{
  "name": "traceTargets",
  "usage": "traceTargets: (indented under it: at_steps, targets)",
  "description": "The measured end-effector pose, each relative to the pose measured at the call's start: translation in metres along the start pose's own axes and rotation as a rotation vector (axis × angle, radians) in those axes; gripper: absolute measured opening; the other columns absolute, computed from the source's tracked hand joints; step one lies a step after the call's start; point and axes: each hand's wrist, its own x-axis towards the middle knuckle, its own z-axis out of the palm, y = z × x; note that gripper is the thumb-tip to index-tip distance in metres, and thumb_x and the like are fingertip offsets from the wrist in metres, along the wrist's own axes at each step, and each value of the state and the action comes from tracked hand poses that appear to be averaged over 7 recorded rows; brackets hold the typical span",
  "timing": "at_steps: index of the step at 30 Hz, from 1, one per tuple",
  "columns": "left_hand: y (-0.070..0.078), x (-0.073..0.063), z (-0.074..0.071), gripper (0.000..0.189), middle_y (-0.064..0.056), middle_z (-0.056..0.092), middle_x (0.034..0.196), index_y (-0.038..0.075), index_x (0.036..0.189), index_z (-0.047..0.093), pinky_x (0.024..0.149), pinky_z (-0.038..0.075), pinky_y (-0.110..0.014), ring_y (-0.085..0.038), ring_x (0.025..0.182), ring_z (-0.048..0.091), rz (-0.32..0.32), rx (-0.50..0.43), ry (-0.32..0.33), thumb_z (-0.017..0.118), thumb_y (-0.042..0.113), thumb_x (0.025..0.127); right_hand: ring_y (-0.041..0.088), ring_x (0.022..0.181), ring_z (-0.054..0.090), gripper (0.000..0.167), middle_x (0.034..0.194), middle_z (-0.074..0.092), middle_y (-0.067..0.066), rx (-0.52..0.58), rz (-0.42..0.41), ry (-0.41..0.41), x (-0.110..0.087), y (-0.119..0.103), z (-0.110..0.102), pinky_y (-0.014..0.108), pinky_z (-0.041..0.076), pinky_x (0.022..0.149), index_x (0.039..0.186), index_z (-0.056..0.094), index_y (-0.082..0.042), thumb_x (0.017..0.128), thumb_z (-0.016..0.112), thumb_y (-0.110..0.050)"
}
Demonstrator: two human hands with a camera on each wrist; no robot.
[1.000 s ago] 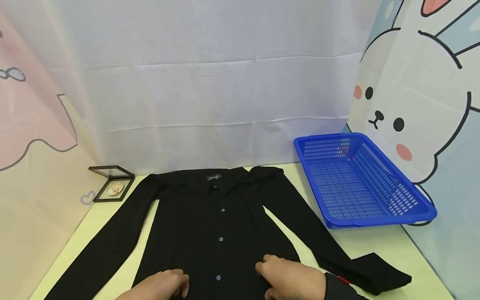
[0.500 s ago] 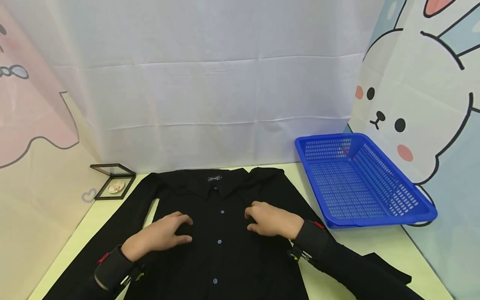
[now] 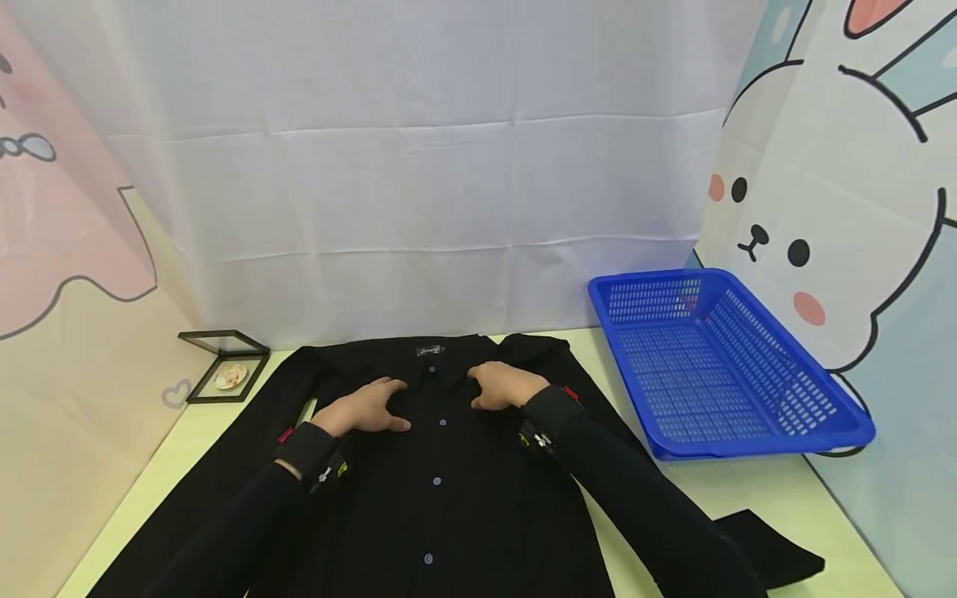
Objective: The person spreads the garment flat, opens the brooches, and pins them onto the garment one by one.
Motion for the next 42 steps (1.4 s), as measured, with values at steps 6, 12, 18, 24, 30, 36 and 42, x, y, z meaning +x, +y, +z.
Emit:
traceTargets:
  at_steps: [6,12,18,24,30,36,42]
  targets:
    - [0.005,0.014,-0.006,0.099,-0.027,0.017,0.169,0.01,0.165,0.022,0.118,0.032,-0.066,-0.051,0.152,0.026,-0.049,0.005,-0.053,0.082,0.031,0.09,0.041,0.156,0.025,0.078,0.169,0.023,0.023,-0.021,0.079,0.013,0.021,0.008,-0.005,0.056,0.03,0.124,0.163,0.027,-0.008,0.101,0.068,-0.029]
    - [0.011,0.017,-0.013,0.107,-0.026,0.017,0.169,0.011,0.166,0.019,0.118,0.033,-0.064,-0.048,0.152,0.027,-0.118,0.015,-0.073,0.086,0.034,0.086,0.041,0.139,0.05,0.059,0.156,0.046,0.023,0.01,0.064,0.042,0.023,0.018,-0.011,0.051,0.046,0.112,0.155,0.044,-0.004,0.104,0.065,-0.025]
    - [-0.001,0.018,-0.014,0.114,-0.027,0.015,0.169,0.01,0.166,0.015,0.123,0.016,-0.069,-0.056,0.154,0.014,-0.183,0.017,-0.085,0.086,0.043,0.083,0.041,0.121,0.062,0.052,0.142,0.057,0.026,0.045,0.179,0.121,0.014,0.039,-0.022,0.049,0.053,0.099,0.146,0.053,0.002,0.102,0.067,-0.023]
    - [-0.021,0.008,-0.017,0.115,-0.029,0.014,0.169,0.008,0.166,0.016,0.121,0.015,-0.072,-0.061,0.151,0.01,-0.187,-0.003,-0.097,0.087,0.043,0.082,0.046,0.139,0.048,0.075,0.154,0.045,0.03,-0.002,0.285,0.001,0.008,0.058,-0.024,0.055,0.045,0.111,0.154,0.039,0.006,0.097,0.074,-0.029]
    - [-0.038,0.003,-0.019,0.117,-0.031,0.013,0.168,0.007,0.166,0.013,0.122,0.014,-0.072,-0.058,0.153,0.009,-0.169,0.004,-0.118,0.088,0.041,0.082,0.048,0.147,0.037,0.088,0.162,0.032,0.03,0.043,0.357,-0.073,0.004,0.071,-0.031,0.059,0.039,0.116,0.16,0.027,0.004,0.095,0.077,-0.028]
    - [-0.042,0.005,-0.015,0.117,-0.031,0.014,0.168,0.007,0.166,0.012,0.124,0.007,-0.07,-0.053,0.155,0.012,-0.153,0.025,-0.124,0.087,0.04,0.082,0.045,0.119,0.06,0.055,0.132,0.059,0.032,0.084,0.311,0.091,0.003,0.075,-0.036,0.051,0.054,0.094,0.137,0.056,0.008,0.1,0.07,-0.03]
    - [-0.039,0.002,-0.013,0.116,-0.03,0.016,0.167,0.007,0.166,0.014,0.122,0.013,-0.072,-0.056,0.153,0.013,-0.173,0.041,-0.104,0.087,0.038,0.082,0.02,0.055,0.041,0.037,0.062,0.041,0.005,0.152,0.129,0.535,0.006,0.063,-0.035,0.035,0.033,0.055,0.069,0.049,-0.01,0.102,0.065,-0.02]
